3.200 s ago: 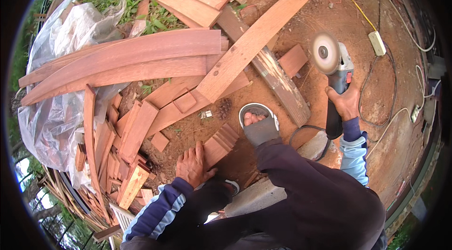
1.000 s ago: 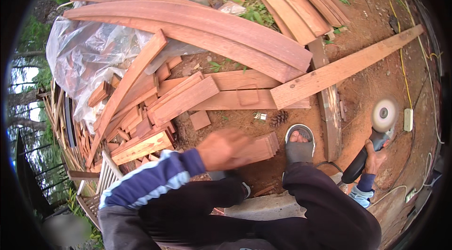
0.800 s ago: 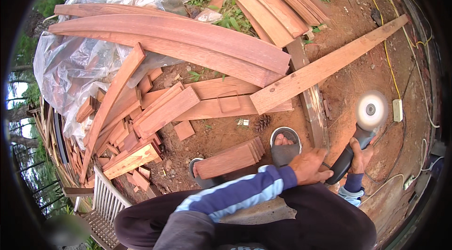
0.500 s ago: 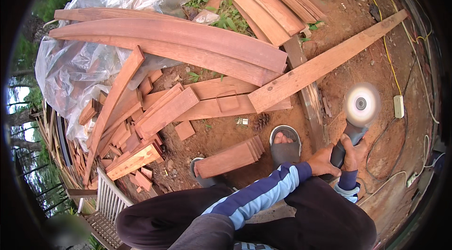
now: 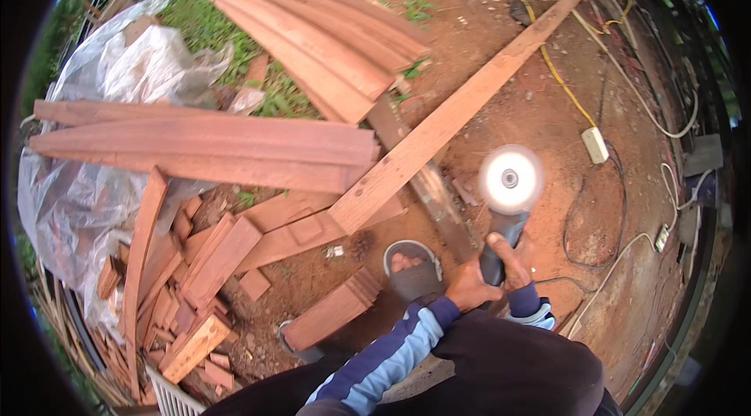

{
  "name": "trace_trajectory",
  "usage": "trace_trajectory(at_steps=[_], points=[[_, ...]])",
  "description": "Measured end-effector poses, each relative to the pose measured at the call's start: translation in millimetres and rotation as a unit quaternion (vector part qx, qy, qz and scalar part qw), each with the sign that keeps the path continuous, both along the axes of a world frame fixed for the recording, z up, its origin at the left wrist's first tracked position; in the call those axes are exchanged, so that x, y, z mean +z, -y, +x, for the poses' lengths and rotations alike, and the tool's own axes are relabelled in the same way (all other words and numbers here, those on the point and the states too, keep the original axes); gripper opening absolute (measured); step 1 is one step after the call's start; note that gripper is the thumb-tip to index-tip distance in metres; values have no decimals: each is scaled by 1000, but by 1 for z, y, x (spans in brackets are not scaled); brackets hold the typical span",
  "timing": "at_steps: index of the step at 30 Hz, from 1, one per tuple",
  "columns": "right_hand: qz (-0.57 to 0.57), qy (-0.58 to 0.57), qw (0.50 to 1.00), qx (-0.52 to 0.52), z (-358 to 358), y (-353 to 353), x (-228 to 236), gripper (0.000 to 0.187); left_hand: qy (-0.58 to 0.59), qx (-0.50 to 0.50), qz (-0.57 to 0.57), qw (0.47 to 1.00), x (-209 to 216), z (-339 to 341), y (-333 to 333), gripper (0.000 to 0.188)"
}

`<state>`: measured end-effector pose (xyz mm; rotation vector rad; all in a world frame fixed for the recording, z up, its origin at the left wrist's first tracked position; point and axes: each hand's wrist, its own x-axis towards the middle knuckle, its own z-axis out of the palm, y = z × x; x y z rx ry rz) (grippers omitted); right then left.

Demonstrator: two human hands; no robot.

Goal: The person uses an angle grinder with a sanding disc to smooth the edges and surfaces of small wooden planks. They hold each plank with one hand and move the grinder along the wood, then place the finished pieces aside and pick up new ones from a nearby pile.

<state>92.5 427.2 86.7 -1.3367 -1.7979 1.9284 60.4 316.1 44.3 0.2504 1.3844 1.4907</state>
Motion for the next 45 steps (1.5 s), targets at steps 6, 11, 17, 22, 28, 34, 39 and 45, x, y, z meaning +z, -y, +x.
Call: trace_trajectory(at_steps=[6, 11, 17, 22, 28, 34, 39, 45], points=[[-58, -24, 998, -10, 7, -14, -17, 56, -40, 8, -2, 999, 0, 0, -7, 69], [-119, 8, 993, -26, 9, -26, -6, 54, -79, -8, 1, 997, -5, 8, -12, 68], [-116, -62, 991, -38, -2, -22, -10, 47, -106, -22, -35, 994, 0, -2, -15, 68], [-40, -66, 996, -38, -7, -23, -8, 49, -126, -5, -17, 992, 2, -5, -16, 71], [-277, -77, 952, -103, -1, -19, -17, 47, -183, -62, -69, 979, 5, -9, -13, 78], [-273, -91, 953, -90, 11, -31, -36, 43, -223, -67, -82, 969, -14, 2, -23, 79], [-194, -78, 976, -61, 15, -48, -33, 36, -236, -115, -66, 963, -5, -4, -37, 84], [-275, -22, 956, -102, 6, -32, -31, 35, -255, -185, -67, 947, 15, -29, -2, 84]])
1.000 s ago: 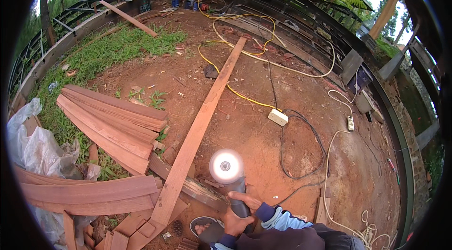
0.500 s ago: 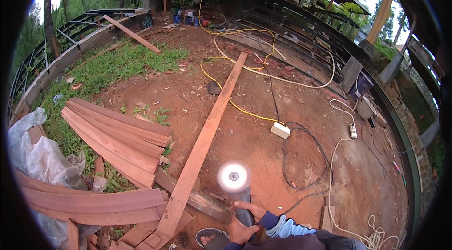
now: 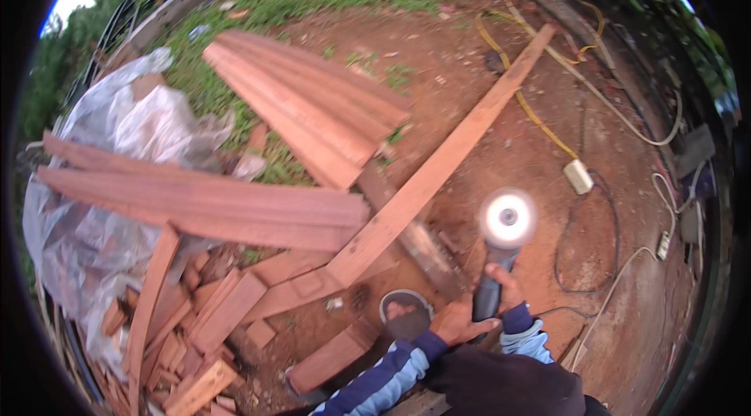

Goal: The person uses an angle grinder with a sanding disc to smooth the edges and surfaces of small wooden planks. They hold each plank with one hand and move the grinder along the wood, then place the finished pieces aside and pick up new ones from a nearby pile.

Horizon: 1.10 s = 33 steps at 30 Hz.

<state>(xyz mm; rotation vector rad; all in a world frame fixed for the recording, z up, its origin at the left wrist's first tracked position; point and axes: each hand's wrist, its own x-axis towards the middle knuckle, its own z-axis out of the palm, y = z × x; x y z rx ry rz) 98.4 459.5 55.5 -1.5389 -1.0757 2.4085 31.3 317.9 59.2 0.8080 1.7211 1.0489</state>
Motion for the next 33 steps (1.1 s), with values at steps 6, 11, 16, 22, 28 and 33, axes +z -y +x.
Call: trace_trajectory(at_steps=[6, 11, 16, 22, 28, 33], points=[[103, -30, 994, 33, 13, -6, 0, 42, -29, 202, 37, 978, 10, -58, 130, 33], [120, -30, 991, 42, 10, -11, 2, 43, -391, 217, -196, 873, -24, -120, 257, 39], [151, -29, 988, -3, 6, -7, 0, 44, -466, 205, -348, 787, -58, -152, 346, 80], [155, -2, 988, -4, 7, 2, 12, 44, -375, 151, -508, 761, -63, -162, 396, 86], [144, 10, 989, -6, 15, -5, 1, 43, -452, 95, -483, 743, -48, -150, 415, 78], [175, 26, 984, -12, 22, -15, -1, 43, -432, 190, -321, 821, -23, -147, 376, 84]])
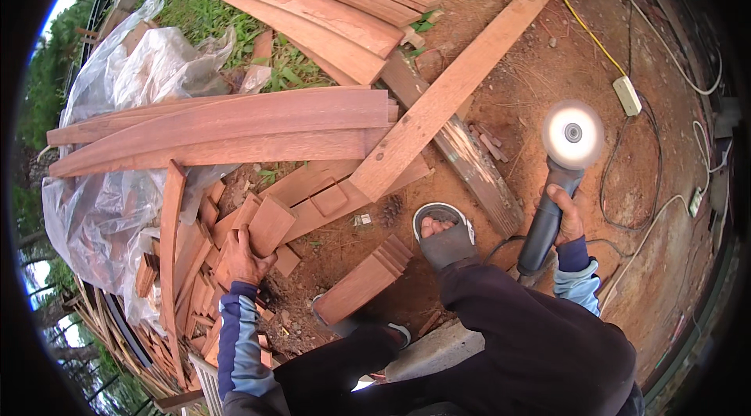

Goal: The person uses an angle grinder with a sanding disc to smooth the edges and surfaces of small wooden planks. They hold each plank with one hand and move the grinder along the wood, then place the finished pieces aside and pick up new ones from a nearby pile.

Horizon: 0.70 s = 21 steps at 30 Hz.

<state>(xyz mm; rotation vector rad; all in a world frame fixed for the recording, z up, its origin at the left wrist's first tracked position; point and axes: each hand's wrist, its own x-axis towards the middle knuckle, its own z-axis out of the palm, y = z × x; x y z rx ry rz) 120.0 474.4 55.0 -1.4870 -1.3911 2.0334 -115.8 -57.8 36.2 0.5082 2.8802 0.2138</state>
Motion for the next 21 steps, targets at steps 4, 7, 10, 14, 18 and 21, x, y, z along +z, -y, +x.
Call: trace_trajectory(at_steps=[4, 7, 10, 14, 18, 21], points=[[-4, -10, 1000, -2, 8, -10, 7, 43, -70, -111, 111, 985, 21, 5, -105, 83], [13, -11, 999, -30, 8, -12, 18, 43, -29, -174, 147, 973, 34, 29, -194, 80], [-39, -7, 998, -58, 28, -28, 3, 44, 53, -184, 171, 966, 21, 52, -278, 80], [0, -33, 998, -48, 17, -22, 16, 43, 34, -198, 150, 968, -19, 64, -347, 84], [-26, -32, 997, -67, 24, -25, 4, 42, 48, -179, 98, 978, -51, 75, -335, 86], [-15, -15, 999, -45, 22, -21, 5, 43, 69, -145, 101, 982, -63, 81, -314, 81]])
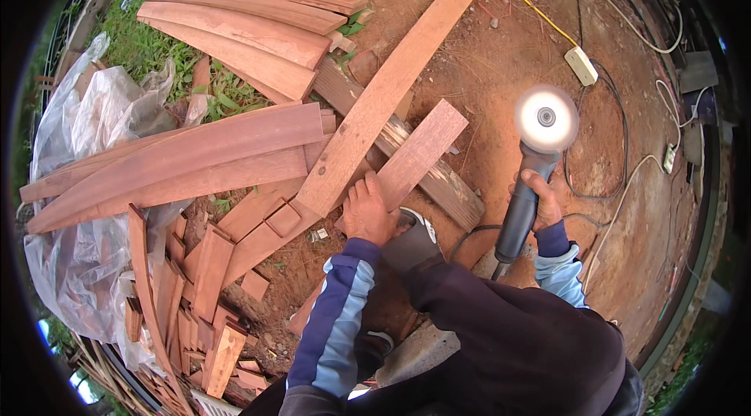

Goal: The person uses an angle grinder with a sanding disc to smooth the edges and surfaces of small wooden planks. They hold each plank with one hand and move the grinder along the wood, then place the finished pieces aside and pick up new ones from a nearby pile.

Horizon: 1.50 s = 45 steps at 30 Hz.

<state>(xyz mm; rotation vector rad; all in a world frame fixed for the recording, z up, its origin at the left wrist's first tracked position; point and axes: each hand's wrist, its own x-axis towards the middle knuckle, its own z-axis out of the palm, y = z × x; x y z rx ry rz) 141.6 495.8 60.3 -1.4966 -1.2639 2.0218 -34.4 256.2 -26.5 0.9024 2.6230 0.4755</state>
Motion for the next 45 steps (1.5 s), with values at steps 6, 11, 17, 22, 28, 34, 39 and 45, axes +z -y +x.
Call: trace_trajectory(at_steps=[6, 11, 17, 22, 28, 34, 39, 45], points=[[37, 19, 998, 53, -12, 9, 9, 41, 7, -38, 28, 999, 15, -8, -13, 74], [90, 63, 988, 110, -18, 9, 14, 39, 7, -53, 41, 998, 11, -9, -27, 71], [259, 125, 930, 229, -35, 9, 23, 42, -40, -66, -12, 997, 12, -5, -29, 67], [347, 154, 874, 303, -28, -2, 7, 52, -40, -73, -48, 995, 14, -6, -34, 61], [400, 194, 815, 373, -30, -8, 12, 61, -21, -68, -66, 995, 9, -7, -40, 61], [408, 239, 781, 409, -23, -10, 14, 54, -32, -66, -110, 991, 8, -6, -46, 64], [403, 260, 771, 418, -19, -10, 13, 55, -59, -72, -142, 986, 4, -6, -48, 65], [388, 268, 778, 416, -18, -6, 16, 56, -63, -80, -156, 983, 8, -6, -50, 65]])
